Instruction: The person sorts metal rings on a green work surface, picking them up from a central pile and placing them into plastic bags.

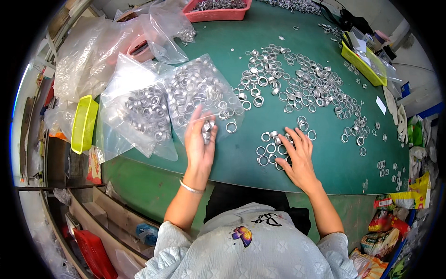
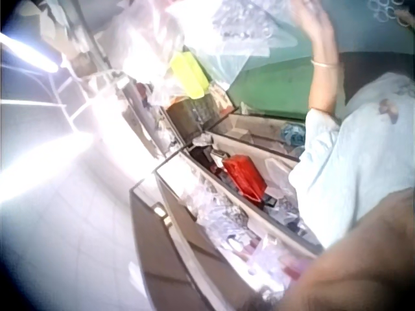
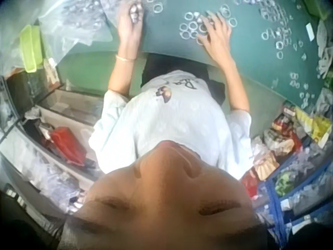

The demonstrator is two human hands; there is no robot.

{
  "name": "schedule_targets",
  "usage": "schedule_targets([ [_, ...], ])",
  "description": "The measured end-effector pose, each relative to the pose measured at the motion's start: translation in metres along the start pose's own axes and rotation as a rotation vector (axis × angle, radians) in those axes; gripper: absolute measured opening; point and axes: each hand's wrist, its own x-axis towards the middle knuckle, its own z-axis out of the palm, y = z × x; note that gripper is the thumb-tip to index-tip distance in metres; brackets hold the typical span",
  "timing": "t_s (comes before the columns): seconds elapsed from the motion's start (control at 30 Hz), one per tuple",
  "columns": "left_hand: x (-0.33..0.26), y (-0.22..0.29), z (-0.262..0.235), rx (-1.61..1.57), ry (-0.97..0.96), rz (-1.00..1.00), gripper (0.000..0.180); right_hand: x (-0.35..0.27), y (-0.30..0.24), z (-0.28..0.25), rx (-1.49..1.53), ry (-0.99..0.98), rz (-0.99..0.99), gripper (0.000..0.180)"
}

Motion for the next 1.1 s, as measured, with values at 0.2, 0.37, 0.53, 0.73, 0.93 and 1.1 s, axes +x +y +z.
schedule_targets([
  [0.2,0.054,0.006,0.001,0.542,-0.060,0.547,0.036,0.002,-0.003,0.003,-0.002,0.025,-0.007,0.059],
  [0.37,0.044,-0.012,0.002,1.140,-0.038,0.790,0.028,0.002,-0.003,0.001,0.002,0.025,0.007,0.059],
  [0.53,0.011,-0.012,0.008,1.676,-0.254,0.960,0.031,0.001,-0.001,0.002,0.004,0.027,0.013,0.059],
  [0.73,0.017,-0.004,0.006,1.657,-0.327,0.900,0.019,0.003,-0.004,0.000,0.014,0.037,0.002,0.059],
  [0.93,-0.031,0.011,0.000,1.313,-0.375,0.755,0.015,0.002,-0.001,0.003,0.013,0.049,-0.004,0.059],
  [1.1,-0.072,0.038,-0.025,1.066,-0.110,0.769,0.008,0.000,-0.001,0.003,-0.004,0.041,0.000,0.059],
])
